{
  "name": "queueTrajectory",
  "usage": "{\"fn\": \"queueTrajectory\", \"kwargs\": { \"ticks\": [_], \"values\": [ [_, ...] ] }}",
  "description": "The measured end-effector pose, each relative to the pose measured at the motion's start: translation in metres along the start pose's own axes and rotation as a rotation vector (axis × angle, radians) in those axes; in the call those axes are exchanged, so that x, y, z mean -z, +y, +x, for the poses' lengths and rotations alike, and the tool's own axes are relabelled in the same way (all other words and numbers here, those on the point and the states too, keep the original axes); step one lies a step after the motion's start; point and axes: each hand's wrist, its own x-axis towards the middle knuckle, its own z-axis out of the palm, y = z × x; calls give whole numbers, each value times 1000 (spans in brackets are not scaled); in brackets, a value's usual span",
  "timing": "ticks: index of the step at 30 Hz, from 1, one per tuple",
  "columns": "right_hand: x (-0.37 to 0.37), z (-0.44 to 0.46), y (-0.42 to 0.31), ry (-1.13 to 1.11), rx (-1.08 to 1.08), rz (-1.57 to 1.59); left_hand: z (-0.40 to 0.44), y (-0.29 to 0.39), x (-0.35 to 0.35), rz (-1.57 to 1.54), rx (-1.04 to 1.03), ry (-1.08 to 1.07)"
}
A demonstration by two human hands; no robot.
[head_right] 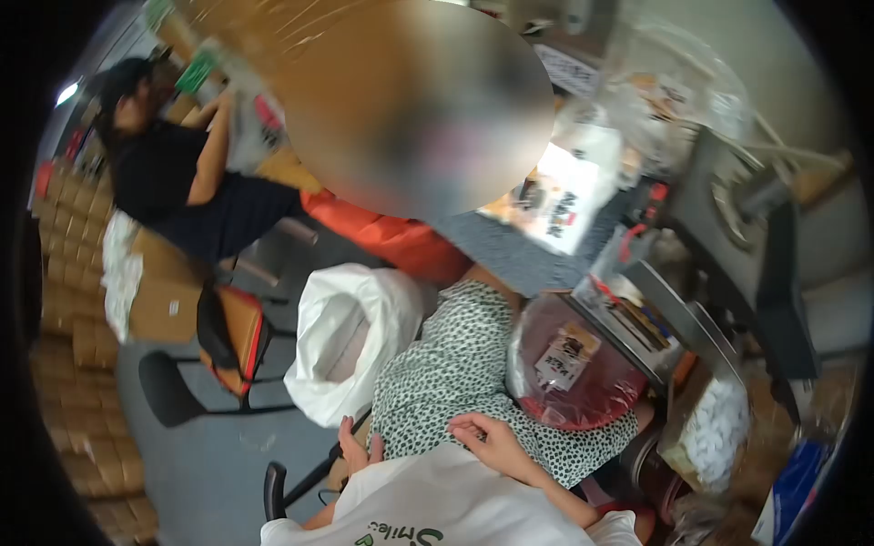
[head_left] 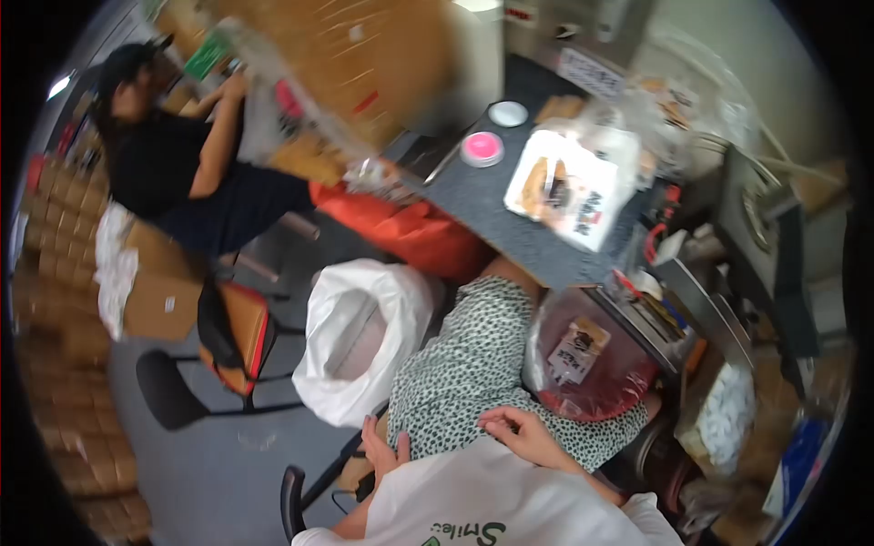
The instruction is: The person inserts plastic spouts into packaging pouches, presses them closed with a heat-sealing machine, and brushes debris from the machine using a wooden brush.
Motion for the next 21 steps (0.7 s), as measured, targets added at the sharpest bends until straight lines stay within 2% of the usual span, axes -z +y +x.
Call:
{"fn": "queueTrajectory", "kwargs": {
  "ticks": [3, 6, 13, 19, 21],
  "values": [
    [-7, 1, 16, 39, 54, 11, 39, 25, -2, -121, -25, -98],
    [-7, 2, 25, 74, 123, -8, 79, 54, -15, -96, -171, -186],
    [-8, -6, 40, 219, 232, 31, 130, 196, -57, -260, -696, -210],
    [7, -20, 42, 448, 290, 49, 184, 303, -108, 3, -1410, -41],
    [17, -32, 38, 513, 360, 5, 207, 323, -133, 174, -1414, 16]
  ]
}}
